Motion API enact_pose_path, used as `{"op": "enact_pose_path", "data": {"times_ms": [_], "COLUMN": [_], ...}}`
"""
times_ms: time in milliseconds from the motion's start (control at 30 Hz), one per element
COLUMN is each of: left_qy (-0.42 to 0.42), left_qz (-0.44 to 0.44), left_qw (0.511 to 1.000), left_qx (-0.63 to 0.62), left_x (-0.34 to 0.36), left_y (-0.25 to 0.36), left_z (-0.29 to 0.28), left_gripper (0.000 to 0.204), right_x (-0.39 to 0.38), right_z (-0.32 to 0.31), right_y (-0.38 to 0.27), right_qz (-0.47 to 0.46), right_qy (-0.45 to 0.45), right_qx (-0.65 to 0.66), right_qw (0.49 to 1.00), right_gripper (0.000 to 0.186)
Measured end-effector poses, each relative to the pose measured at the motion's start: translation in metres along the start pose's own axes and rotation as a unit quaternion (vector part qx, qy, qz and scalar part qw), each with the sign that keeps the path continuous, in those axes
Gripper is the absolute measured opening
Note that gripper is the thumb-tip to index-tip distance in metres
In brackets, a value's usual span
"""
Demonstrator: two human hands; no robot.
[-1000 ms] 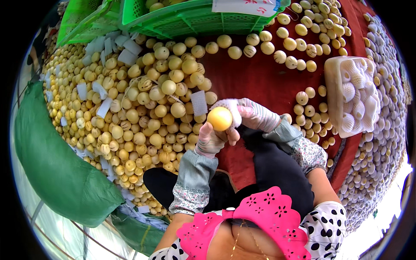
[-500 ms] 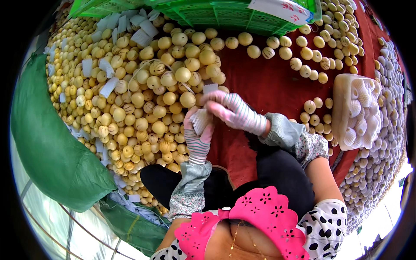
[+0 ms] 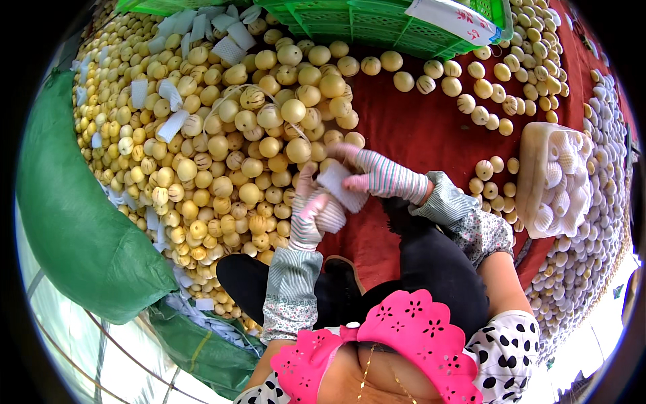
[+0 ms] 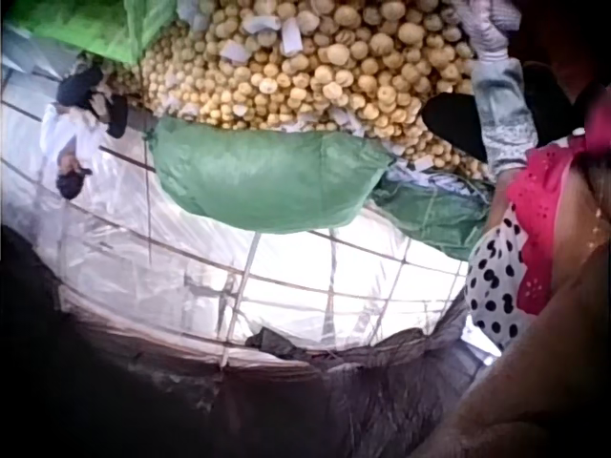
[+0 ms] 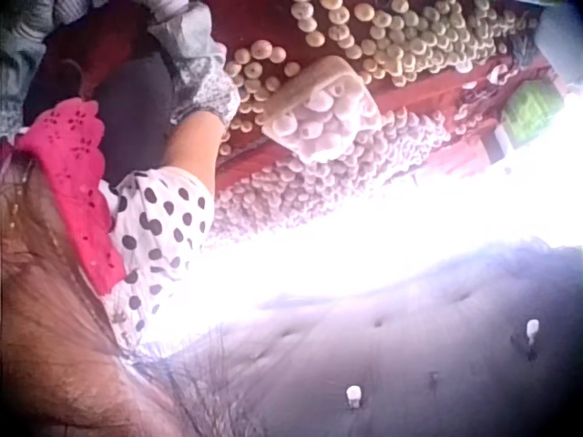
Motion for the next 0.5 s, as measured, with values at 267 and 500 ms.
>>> {"op": "enact_pose_path", "data": {"times_ms": [267,500], "left_qy": [0.014,0.054], "left_qz": [-0.079,-0.043], "left_qw": [0.993,0.997], "left_qx": [0.091,0.016], "left_x": [0.018,0.017], "left_y": [-0.005,-0.014], "left_z": [0.008,-0.001], "left_gripper": [0.034,0.03], "right_x": [-0.019,-0.012], "right_z": [0.001,-0.011], "right_y": [0.006,0.02], "right_qz": [0.08,0.124], "right_qy": [-0.019,-0.029], "right_qx": [0.097,0.023], "right_qw": [0.992,0.992], "right_gripper": [0.034,0.041]}}
Point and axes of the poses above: each hand's wrist, its own x-axis towards the middle knuckle, its own z-axis out of the palm, y = z × x, the point moved 5 cm from there along x, towards the middle knuckle, and after that the axes turned 14 degrees about -x, right-handed, at the moved point
